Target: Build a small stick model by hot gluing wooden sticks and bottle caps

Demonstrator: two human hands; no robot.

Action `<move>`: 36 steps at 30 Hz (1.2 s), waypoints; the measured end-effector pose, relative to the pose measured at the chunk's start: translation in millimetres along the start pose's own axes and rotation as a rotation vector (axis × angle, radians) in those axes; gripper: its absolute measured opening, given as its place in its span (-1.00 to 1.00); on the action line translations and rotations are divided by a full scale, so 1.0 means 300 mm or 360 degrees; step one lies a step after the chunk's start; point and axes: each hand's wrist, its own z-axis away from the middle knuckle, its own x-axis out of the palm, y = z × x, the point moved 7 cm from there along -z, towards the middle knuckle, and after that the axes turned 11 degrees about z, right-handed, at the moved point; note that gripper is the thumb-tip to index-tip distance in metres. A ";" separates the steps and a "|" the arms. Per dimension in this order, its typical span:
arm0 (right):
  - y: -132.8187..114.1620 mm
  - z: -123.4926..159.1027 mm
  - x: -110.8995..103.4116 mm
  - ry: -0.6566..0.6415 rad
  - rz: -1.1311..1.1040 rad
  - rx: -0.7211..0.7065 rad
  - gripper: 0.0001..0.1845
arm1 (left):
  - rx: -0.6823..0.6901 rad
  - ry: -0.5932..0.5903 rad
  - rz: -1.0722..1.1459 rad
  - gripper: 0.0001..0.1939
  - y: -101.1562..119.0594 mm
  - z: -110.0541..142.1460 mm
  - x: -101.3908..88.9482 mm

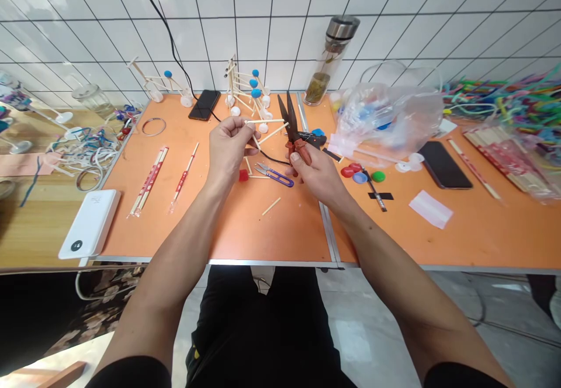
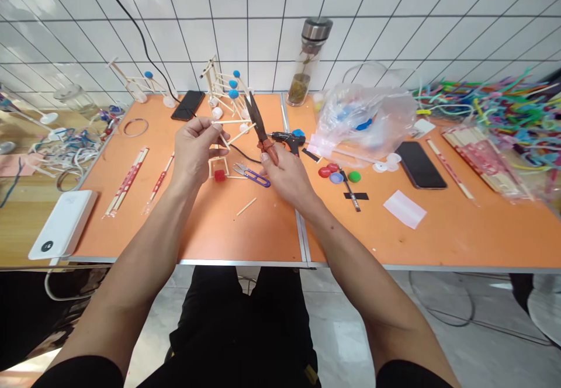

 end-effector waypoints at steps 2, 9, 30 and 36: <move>-0.001 0.000 -0.001 0.0001 0.0007 0.0000 -0.56 | -0.0005 0.0006 -0.0007 -0.76 -0.001 0.001 -0.001; -0.014 0.004 -0.007 0.0017 0.0099 0.0005 -0.57 | 0.0034 0.0002 -0.0031 -0.80 -0.004 0.001 0.001; -0.036 0.007 -0.014 -0.0008 0.0333 0.0072 -0.47 | 0.0059 -0.0023 -0.0129 -0.81 -0.003 0.003 0.009; -0.034 0.004 -0.016 -0.0001 0.0384 0.0085 -0.48 | 0.0041 -0.0021 -0.0122 -0.81 -0.008 0.003 0.007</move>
